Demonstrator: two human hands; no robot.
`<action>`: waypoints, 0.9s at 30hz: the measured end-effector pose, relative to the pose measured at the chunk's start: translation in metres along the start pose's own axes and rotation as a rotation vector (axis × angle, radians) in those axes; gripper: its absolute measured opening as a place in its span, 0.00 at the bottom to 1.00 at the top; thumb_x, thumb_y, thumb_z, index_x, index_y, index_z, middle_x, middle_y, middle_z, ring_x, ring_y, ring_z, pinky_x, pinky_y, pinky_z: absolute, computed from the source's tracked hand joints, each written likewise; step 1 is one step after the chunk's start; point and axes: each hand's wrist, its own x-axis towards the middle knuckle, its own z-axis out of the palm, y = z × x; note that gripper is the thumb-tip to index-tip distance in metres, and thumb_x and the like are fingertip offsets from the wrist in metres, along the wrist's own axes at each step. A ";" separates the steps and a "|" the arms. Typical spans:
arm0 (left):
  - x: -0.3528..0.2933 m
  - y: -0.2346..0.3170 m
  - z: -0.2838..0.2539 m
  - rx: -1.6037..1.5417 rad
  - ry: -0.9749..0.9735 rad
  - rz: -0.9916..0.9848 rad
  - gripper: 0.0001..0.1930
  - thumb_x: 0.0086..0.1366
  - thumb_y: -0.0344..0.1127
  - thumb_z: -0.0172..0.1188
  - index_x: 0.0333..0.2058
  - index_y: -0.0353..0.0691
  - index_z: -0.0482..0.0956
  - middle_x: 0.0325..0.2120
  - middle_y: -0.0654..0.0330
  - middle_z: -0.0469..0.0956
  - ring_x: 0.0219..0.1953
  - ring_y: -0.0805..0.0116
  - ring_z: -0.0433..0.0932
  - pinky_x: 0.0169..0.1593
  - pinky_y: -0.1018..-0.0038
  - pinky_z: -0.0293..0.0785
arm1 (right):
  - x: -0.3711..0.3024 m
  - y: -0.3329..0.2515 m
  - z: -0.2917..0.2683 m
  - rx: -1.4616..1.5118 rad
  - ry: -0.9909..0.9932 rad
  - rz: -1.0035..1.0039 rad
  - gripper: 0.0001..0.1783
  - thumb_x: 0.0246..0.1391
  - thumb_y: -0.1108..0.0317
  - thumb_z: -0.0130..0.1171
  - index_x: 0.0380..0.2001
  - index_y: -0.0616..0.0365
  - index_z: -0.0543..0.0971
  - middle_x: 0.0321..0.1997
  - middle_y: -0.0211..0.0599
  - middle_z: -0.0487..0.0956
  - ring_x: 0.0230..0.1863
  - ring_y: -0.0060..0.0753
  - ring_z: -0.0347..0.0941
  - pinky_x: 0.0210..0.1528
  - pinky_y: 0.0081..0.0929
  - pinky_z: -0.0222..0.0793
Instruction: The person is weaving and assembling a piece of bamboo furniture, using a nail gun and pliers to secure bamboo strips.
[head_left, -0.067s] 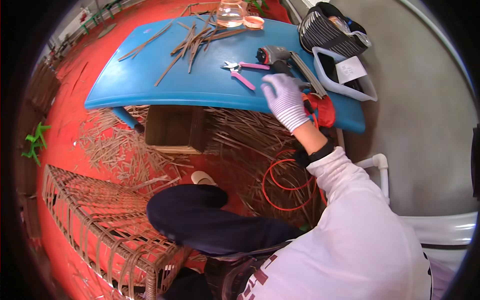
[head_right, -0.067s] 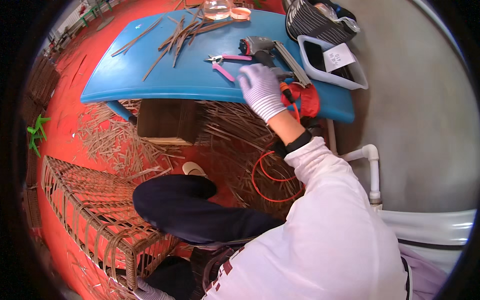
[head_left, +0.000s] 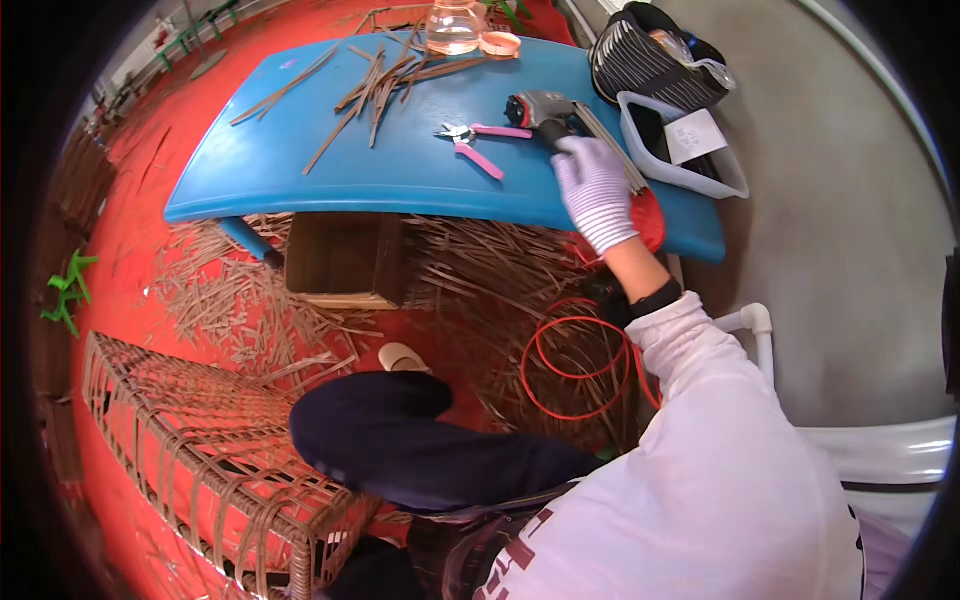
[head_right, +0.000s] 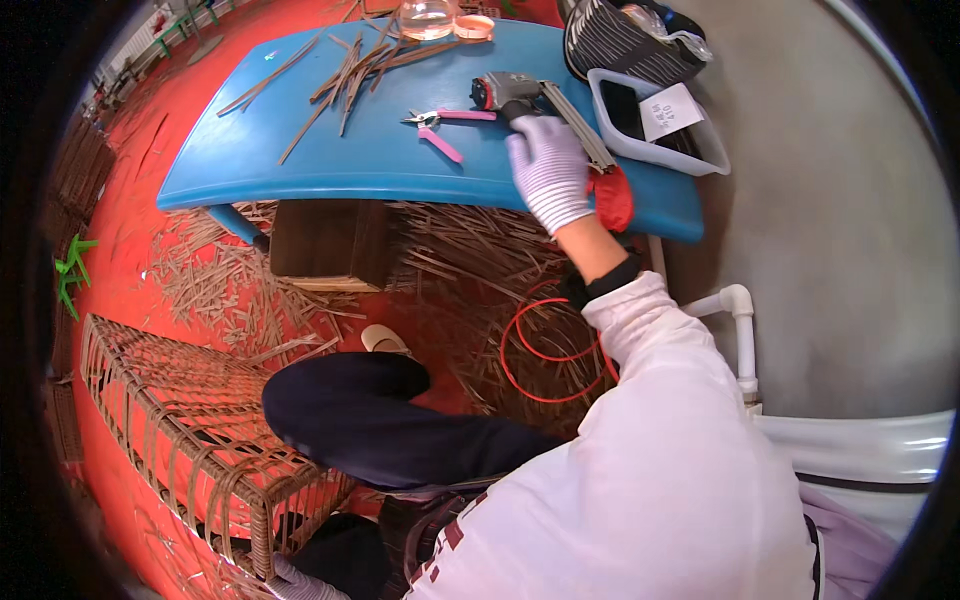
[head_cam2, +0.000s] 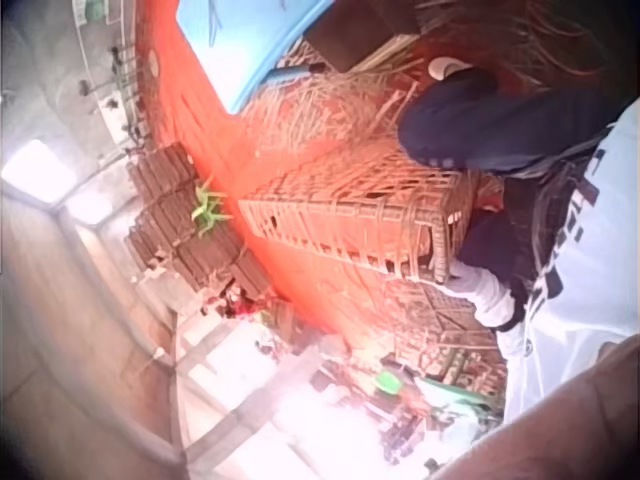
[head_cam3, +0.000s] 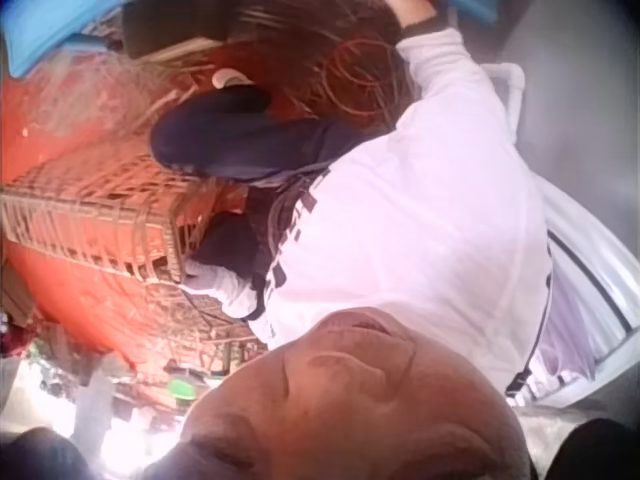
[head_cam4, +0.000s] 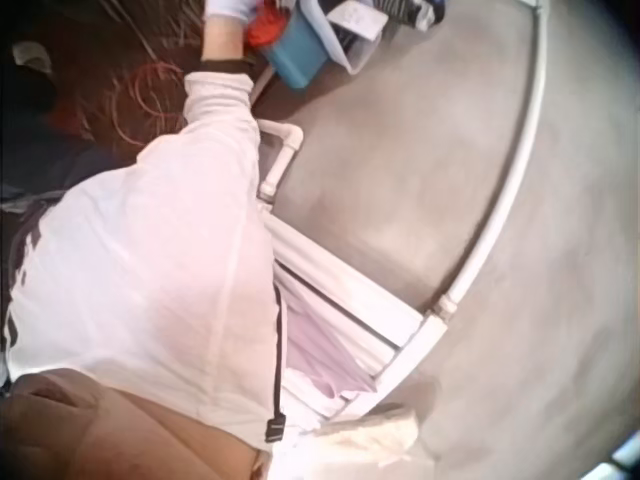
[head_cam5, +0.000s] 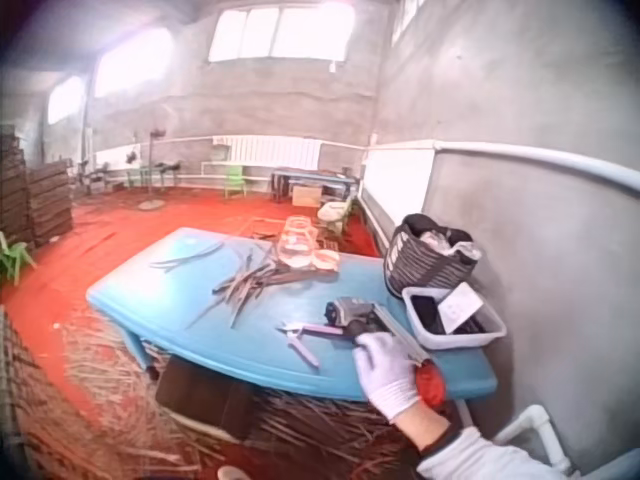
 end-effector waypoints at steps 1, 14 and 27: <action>0.000 0.001 -0.001 -0.001 0.003 0.008 0.24 0.70 0.45 0.55 0.47 0.21 0.75 0.38 0.40 0.80 0.36 0.54 0.79 0.43 0.62 0.75 | 0.000 0.018 -0.009 -0.050 0.060 0.036 0.12 0.53 0.62 0.60 0.40 0.51 0.78 0.39 0.44 0.78 0.43 0.52 0.73 0.48 0.45 0.68; 0.002 -0.092 -0.022 -0.129 0.000 -0.013 0.23 0.70 0.43 0.58 0.52 0.28 0.73 0.41 0.50 0.80 0.40 0.65 0.78 0.44 0.71 0.75 | -0.019 0.109 -0.074 -0.350 -0.758 0.687 0.26 0.54 0.47 0.56 0.47 0.55 0.79 0.51 0.52 0.78 0.53 0.54 0.75 0.56 0.43 0.69; 0.025 -0.009 -0.008 -0.171 -0.041 0.002 0.17 0.61 0.27 0.64 0.48 0.31 0.74 0.37 0.56 0.76 0.40 0.63 0.75 0.46 0.68 0.71 | 0.003 0.146 -0.113 0.471 0.143 0.418 0.14 0.55 0.62 0.60 0.34 0.63 0.84 0.28 0.33 0.80 0.27 0.22 0.73 0.34 0.23 0.69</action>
